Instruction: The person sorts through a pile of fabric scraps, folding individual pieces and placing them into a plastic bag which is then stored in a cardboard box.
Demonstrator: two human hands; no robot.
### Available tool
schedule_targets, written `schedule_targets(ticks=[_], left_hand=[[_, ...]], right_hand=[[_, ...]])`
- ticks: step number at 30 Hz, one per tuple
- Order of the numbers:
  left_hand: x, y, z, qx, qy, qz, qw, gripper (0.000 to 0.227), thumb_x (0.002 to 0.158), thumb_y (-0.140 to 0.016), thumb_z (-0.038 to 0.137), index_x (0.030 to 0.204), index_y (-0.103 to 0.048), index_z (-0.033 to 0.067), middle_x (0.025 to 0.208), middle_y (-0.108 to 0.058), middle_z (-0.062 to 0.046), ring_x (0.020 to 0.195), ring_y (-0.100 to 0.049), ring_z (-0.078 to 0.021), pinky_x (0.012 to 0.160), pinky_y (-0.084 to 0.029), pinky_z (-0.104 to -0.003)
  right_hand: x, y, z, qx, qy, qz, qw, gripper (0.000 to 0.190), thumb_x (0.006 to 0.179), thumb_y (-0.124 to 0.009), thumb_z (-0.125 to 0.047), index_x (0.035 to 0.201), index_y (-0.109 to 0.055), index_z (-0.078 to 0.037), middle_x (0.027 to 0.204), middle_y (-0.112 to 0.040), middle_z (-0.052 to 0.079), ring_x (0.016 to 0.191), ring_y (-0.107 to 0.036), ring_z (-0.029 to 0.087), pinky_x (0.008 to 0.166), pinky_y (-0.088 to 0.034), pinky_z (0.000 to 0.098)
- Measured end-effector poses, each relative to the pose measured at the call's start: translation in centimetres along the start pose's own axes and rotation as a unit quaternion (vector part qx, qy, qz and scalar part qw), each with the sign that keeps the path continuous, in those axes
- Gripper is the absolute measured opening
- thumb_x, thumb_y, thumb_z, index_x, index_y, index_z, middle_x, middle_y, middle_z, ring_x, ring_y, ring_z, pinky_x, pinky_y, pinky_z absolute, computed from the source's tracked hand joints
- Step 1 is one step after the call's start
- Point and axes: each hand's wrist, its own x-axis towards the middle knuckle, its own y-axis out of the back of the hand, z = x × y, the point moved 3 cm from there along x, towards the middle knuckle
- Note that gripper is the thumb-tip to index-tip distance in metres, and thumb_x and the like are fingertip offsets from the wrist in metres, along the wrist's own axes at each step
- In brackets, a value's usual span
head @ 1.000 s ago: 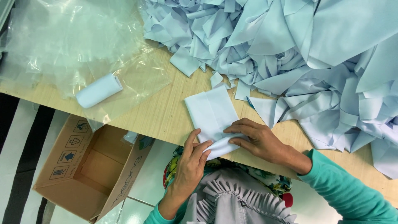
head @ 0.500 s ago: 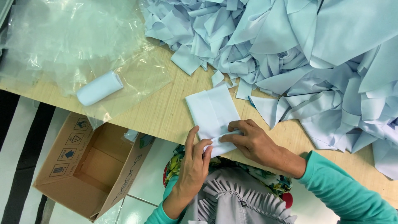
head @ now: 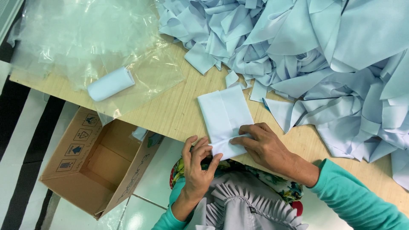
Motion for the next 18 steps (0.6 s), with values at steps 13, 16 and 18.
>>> schedule_targets(ticks=[13, 16, 18], left_hand=[[0.4, -0.2, 0.2, 0.008, -0.045, -0.023, 0.999, 0.017, 0.097, -0.071, 0.007, 0.113, -0.071, 0.0010, 0.127, -0.058, -0.017, 0.109, -0.067, -0.0277, 0.094, -0.063, -0.033], [0.4, -0.3, 0.4, 0.021, -0.034, -0.013, 0.999, 0.025, 0.098, -0.071, 0.010, 0.121, -0.067, -0.0001, 0.120, -0.057, -0.014, 0.109, -0.064, -0.0268, 0.099, -0.062, -0.037], [0.1, -0.4, 0.2, 0.026, -0.047, -0.014, 0.998, 0.026, 0.098, -0.070, 0.006, 0.124, -0.065, 0.0015, 0.121, -0.062, -0.014, 0.111, -0.068, -0.0279, 0.099, -0.064, -0.037]], right_hand=[[0.3, 1.5, 0.4, 0.094, -0.078, 0.013, 0.992, 0.031, 0.101, -0.061, -0.011, 0.131, -0.065, -0.010, 0.114, -0.066, 0.012, 0.109, -0.064, 0.028, 0.094, -0.050, 0.0398], [0.3, 2.1, 0.5, 0.141, -0.124, -0.036, 0.981, 0.039, 0.100, -0.062, -0.020, 0.138, -0.062, -0.015, 0.120, -0.065, 0.011, 0.110, -0.062, 0.029, 0.095, -0.051, 0.0402], [0.8, 2.7, 0.4, 0.182, -0.131, -0.033, 0.974, 0.038, 0.099, -0.063, -0.022, 0.136, -0.062, -0.011, 0.118, -0.067, 0.010, 0.109, -0.065, 0.026, 0.095, -0.055, 0.0378]])
